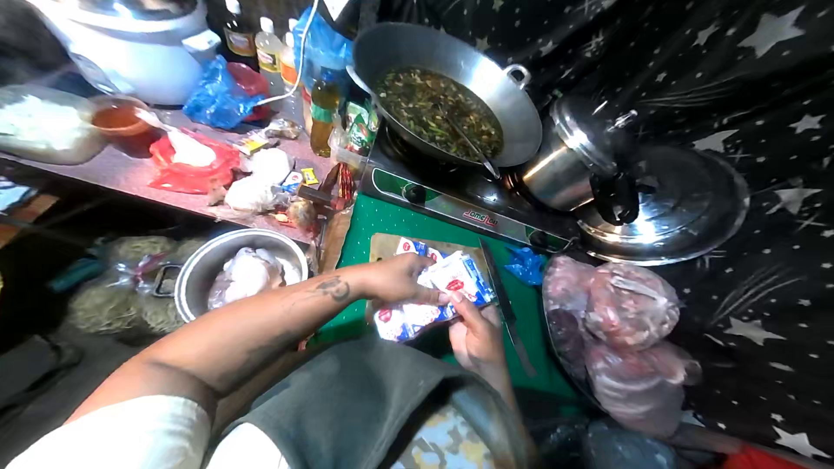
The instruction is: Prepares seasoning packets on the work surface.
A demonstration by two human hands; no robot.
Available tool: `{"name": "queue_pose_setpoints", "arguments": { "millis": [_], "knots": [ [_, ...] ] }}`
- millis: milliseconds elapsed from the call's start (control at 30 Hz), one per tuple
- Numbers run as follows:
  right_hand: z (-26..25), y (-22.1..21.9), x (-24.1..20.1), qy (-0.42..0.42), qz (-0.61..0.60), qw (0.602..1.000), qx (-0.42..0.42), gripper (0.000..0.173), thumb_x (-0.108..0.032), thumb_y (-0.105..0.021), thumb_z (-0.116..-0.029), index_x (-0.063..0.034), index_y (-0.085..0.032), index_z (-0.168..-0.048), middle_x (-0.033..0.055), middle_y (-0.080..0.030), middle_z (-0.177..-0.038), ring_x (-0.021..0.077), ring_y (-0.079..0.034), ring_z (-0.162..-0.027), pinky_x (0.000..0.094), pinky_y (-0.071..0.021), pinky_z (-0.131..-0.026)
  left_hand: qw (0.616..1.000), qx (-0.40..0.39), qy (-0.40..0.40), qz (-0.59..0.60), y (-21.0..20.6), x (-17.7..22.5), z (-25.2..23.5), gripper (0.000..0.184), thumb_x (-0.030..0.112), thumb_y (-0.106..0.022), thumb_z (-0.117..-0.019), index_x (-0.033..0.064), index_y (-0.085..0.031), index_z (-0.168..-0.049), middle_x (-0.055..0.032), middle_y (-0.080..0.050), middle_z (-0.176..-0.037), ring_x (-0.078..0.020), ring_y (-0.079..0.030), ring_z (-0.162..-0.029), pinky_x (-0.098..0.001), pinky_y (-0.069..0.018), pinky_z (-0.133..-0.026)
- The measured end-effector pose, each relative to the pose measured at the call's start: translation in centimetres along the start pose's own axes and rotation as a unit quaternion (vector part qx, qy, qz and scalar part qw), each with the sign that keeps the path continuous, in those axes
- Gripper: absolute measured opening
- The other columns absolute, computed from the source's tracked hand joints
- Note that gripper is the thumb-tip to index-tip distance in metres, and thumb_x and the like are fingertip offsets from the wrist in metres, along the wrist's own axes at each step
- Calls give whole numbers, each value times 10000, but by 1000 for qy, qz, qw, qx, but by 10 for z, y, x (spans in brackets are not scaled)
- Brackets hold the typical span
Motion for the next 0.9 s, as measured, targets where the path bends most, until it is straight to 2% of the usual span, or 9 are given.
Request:
{"name": "queue_pose_setpoints", "arguments": {
  "millis": [67, 133, 233, 367, 433, 533, 633, 733, 900],
  "knots": [
    [-2, 6, -3, -11, 69, 996, -64, 761, 15, -719, -813, 39, -355, -1480, 124, -648, -1191, 153, -697, -1016, 328, -612, -886, 998, -11, 12, -54, 4, 2, 4, 377, 239, -775, -928, 48, -656, -1230, -73, -698, -917, -99, -644, -727, -294, -559, -662],
    [-9, 13, -3, -34, 61, 985, -158, 878, -109, -767, -834, 15, -264, -1543, 123, -636, -1277, 169, -685, -1084, 353, -596, -922, 994, -44, 9, -103, 8, 9, 8, 344, 203, -817, -886, 34, -693, -1159, -74, -712, -880, -115, -659, -728, -309, -569, -682],
    [-12, 19, 3, -115, 24, 924, -363, 711, -398, -761, -910, -60, -506, -1480, 76, -674, -1326, 153, -673, -1139, 350, -561, -980, 966, -133, 5, -221, 0, 25, 13, 279, 197, -859, -839, 25, -729, -1016, -74, -695, -785, -158, -659, -684, -368, -565, -646],
    [-8, -2, 4, -140, 211, 819, -514, 790, -573, -800, -813, -22, -589, -1339, -18, -708, -1224, 48, -663, -1117, 272, -557, -987, 895, -194, -2, -402, -32, 31, 16, 341, 264, -865, -816, 77, -736, -1070, -94, -677, -800, -279, -649, -746, -550, -519, -668],
    [-6, -19, 2, -124, 325, 787, -509, 823, -494, -891, -706, 14, -603, -1286, -15, -707, -1183, -7, -639, -1110, 215, -539, -987, 877, -184, -39, -443, -44, 33, 13, 331, 296, -848, -808, 141, -732, -1077, -52, -678, -798, -261, -660, -739, -552, -529, -635],
    [-3, -31, 12, -154, 405, 763, -480, 893, -249, -976, -600, 23, -557, -1339, 38, -683, -1237, -8, -616, -1153, 193, -501, -1037, 870, -171, -55, -459, -50, 42, 14, 208, 283, -852, -796, 159, -725, -904, -18, -651, -757, -229, -648, -712, -514, -524, -595],
    [2, -31, 23, -169, 469, 720, -483, 624, -240, -933, -707, -25, -654, -1222, 31, -716, -1130, 19, -652, -1060, 234, -530, -981, 864, -164, -33, -474, -46, 43, 25, 194, 300, -832, -803, 158, -718, -871, -21, -628, -694, -241, -640, -664, -518, -505, -557],
    [7, -32, 21, -176, 536, 651, -508, 342, -327, -794, -879, -12, -667, -917, 68, -646, -804, 148, -618, -750, 380, -521, -710, 855, -169, 0, -490, -39, 36, 35, 218, 337, -777, -867, 140, -685, -855, -28, -612, -701, -240, -634, -666, -498, -505, -565],
    [5, -15, 16, -130, 504, 674, -525, 288, -288, -695, -977, -35, -735, -1110, 108, -733, -1009, 165, -690, -937, 395, -555, -885, 907, -123, -25, -403, -16, 13, 49, 242, 392, -755, -892, 153, -716, -878, 17, -628, -682, -150, -625, -632, -414, -539, -582]
  ]
}}
Point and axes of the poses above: each hand's wrist, its own z-axis away from the middle knuckle, its own y-axis out of the back of the hand, x = y × z, the point moved 7 cm from there along -z, towards the middle knuckle
